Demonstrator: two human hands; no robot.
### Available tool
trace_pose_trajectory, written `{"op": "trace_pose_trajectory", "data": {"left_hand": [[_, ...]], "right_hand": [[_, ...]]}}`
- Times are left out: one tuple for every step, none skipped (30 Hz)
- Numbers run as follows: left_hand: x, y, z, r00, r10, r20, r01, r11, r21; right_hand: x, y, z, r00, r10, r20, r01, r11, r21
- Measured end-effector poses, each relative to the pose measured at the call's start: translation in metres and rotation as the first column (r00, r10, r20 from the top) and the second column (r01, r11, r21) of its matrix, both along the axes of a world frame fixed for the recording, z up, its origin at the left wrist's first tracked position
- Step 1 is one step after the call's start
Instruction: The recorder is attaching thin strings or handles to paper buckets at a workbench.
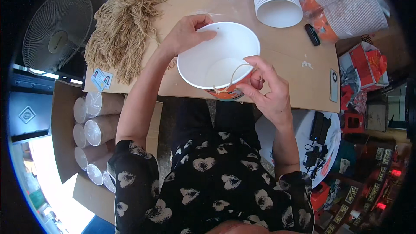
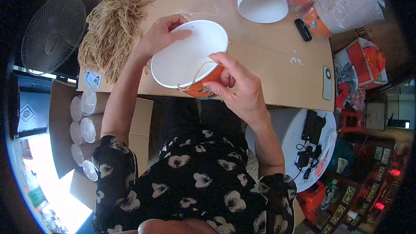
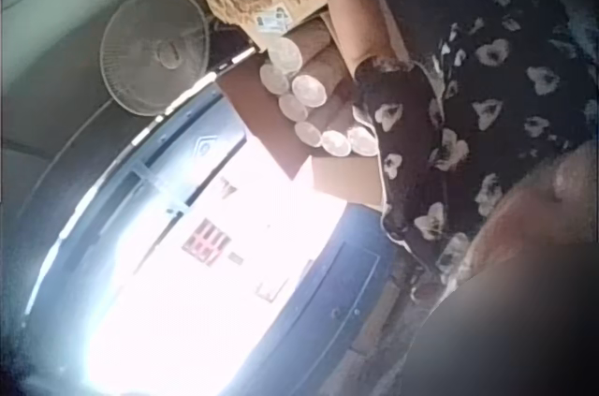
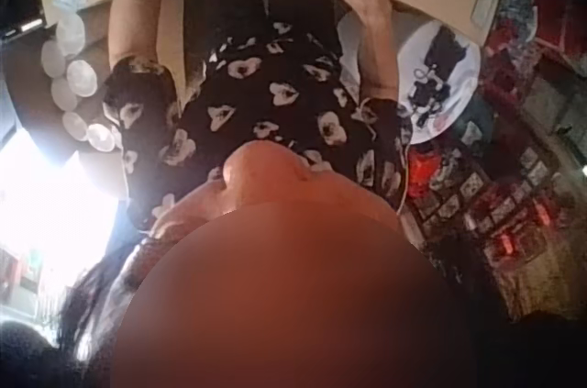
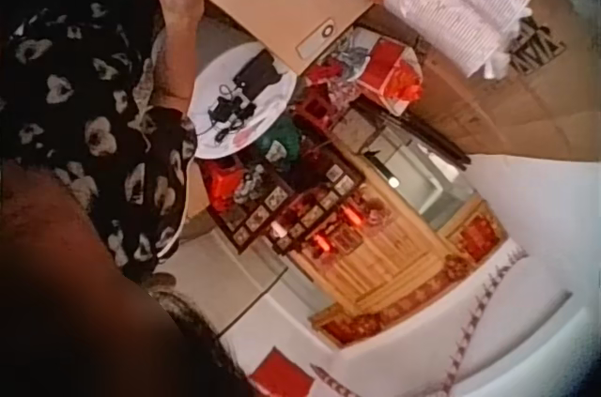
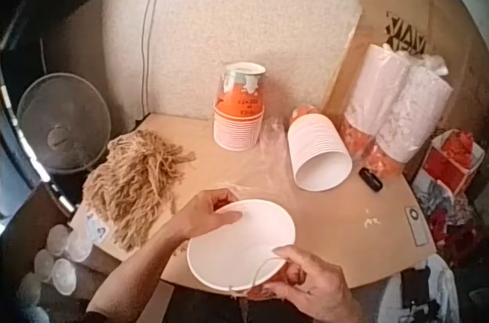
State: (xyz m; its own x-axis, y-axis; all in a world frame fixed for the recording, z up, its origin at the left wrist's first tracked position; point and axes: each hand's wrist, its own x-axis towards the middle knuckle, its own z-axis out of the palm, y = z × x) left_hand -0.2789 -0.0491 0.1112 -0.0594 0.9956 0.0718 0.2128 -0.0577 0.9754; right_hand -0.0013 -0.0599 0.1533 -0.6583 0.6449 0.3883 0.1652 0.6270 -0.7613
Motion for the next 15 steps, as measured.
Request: {"op": "trace_pose_trajectory", "data": {"left_hand": [[-0.001,-0.002,-0.001,0.998,0.026,-0.058,-0.024,0.999,0.031],[-0.002,-0.003,-0.003,0.998,0.026,-0.059,-0.024,0.999,0.033],[0.007,0.001,0.003,0.991,0.065,-0.114,-0.051,0.991,0.122],[0.015,0.005,0.010,0.981,0.108,-0.163,-0.071,0.974,0.213],[0.024,0.009,0.017,0.981,0.095,-0.172,-0.055,0.974,0.221],[0.032,0.007,0.025,0.954,0.125,-0.274,-0.048,0.961,0.271],[0.039,0.006,0.030,0.915,0.158,-0.371,-0.033,0.946,0.321],[0.044,0.008,0.031,0.917,0.148,-0.370,-0.021,0.945,0.325],[0.047,0.007,0.033,0.899,0.162,-0.406,-0.014,0.939,0.342],[0.050,0.008,0.034,0.880,0.176,-0.441,-0.006,0.933,0.360],[0.051,0.009,0.036,0.878,0.170,-0.447,0.005,0.931,0.365],[0.052,0.010,0.040,0.863,0.166,-0.477,0.019,0.933,0.359],[0.053,0.012,0.040,0.846,0.163,-0.507,0.028,0.937,0.348],[0.053,0.015,0.040,0.844,0.160,-0.512,0.038,0.935,0.354],[0.055,0.018,0.041,0.830,0.150,-0.537,0.059,0.934,0.353]], "right_hand": [[0.000,0.000,0.000,1.000,0.000,-0.002,0.000,1.000,0.002],[0.001,-0.002,0.001,0.999,-0.034,0.008,0.034,0.998,-0.045],[0.009,-0.002,0.005,0.997,-0.080,0.010,0.080,0.993,-0.088],[0.019,-0.005,0.011,0.996,-0.093,-0.001,0.093,0.992,-0.081],[0.032,-0.010,0.021,0.980,-0.176,0.093,0.185,0.978,-0.098],[0.039,-0.014,0.027,0.948,-0.248,0.200,0.273,0.956,-0.110],[0.047,-0.013,0.033,0.945,-0.260,0.200,0.284,0.953,-0.106],[0.057,-0.011,0.039,0.931,-0.253,0.263,0.240,0.967,0.081],[0.064,-0.011,0.045,0.912,-0.254,0.324,0.172,0.950,0.260],[0.068,-0.011,0.052,0.903,-0.239,0.358,0.139,0.949,0.283],[0.074,-0.009,0.060,0.903,-0.250,0.350,0.150,0.946,0.287],[0.083,-0.007,0.072,0.898,-0.190,0.396,0.074,0.955,0.288],[0.090,-0.004,0.081,0.888,-0.124,0.443,-0.006,0.960,0.280],[0.095,0.000,0.094,0.890,-0.133,0.436,0.004,0.958,0.286],[0.100,0.004,0.111,0.869,-0.107,0.483,-0.035,0.961,0.276]]}}
